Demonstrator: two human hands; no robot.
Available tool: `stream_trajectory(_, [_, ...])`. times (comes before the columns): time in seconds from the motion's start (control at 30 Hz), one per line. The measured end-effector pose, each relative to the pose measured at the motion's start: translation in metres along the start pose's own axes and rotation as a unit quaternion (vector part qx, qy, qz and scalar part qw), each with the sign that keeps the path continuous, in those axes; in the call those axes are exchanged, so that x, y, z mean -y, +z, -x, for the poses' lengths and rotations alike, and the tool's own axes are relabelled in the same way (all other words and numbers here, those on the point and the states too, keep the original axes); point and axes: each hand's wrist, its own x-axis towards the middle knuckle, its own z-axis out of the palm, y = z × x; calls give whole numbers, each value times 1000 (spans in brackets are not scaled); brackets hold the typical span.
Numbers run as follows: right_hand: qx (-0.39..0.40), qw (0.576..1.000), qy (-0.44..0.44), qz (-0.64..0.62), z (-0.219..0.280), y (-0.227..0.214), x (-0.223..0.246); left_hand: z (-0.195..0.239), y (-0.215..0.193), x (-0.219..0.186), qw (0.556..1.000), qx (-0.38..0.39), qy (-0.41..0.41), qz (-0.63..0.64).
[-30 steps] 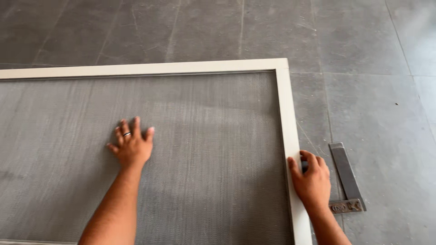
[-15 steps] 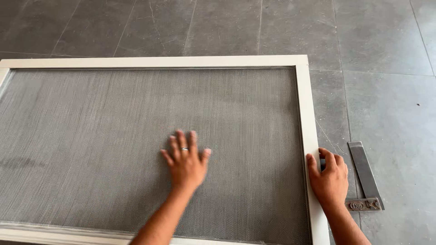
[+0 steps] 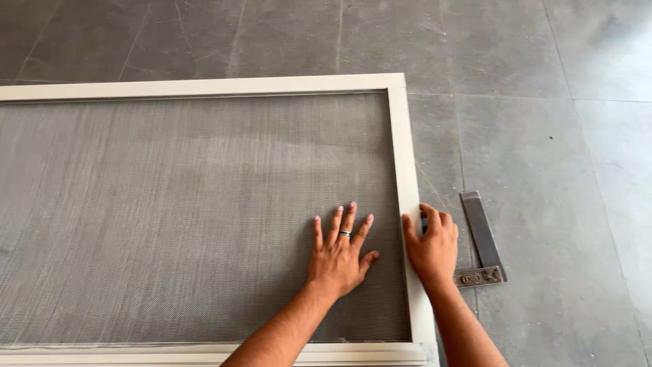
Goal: The person installs a mesh screen into a white rectangular frame by pressing the screen into the frame's groove and using a flat metal tool to secure it. The person works along each side of the frame, flipping the screen over to complete the installation.
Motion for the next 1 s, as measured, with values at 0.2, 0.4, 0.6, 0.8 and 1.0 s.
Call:
stream_trajectory(0.2, [-3, 1000, 16, -9, -3, -2, 6, -26, -1, 6, 999, -30, -12, -19])
stream_trajectory(0.4, [-8, 1000, 19, -17, -6, -1, 8, -118, -6, 33, 997, -12, -62, -53])
stream_trajectory(0.6, [-1, 999, 32, -11, -6, -1, 10, -175, -7, 54, 992, 32, -92, -78])
stream_trajectory(0.8, [12, 998, 58, -5, -9, 0, 15, -177, 3, 55, 992, 31, -95, -77])
stream_trajectory(1.0, [27, 997, 69, -3, -9, -1, 16, -168, 13, 51, 994, 28, -95, -52])
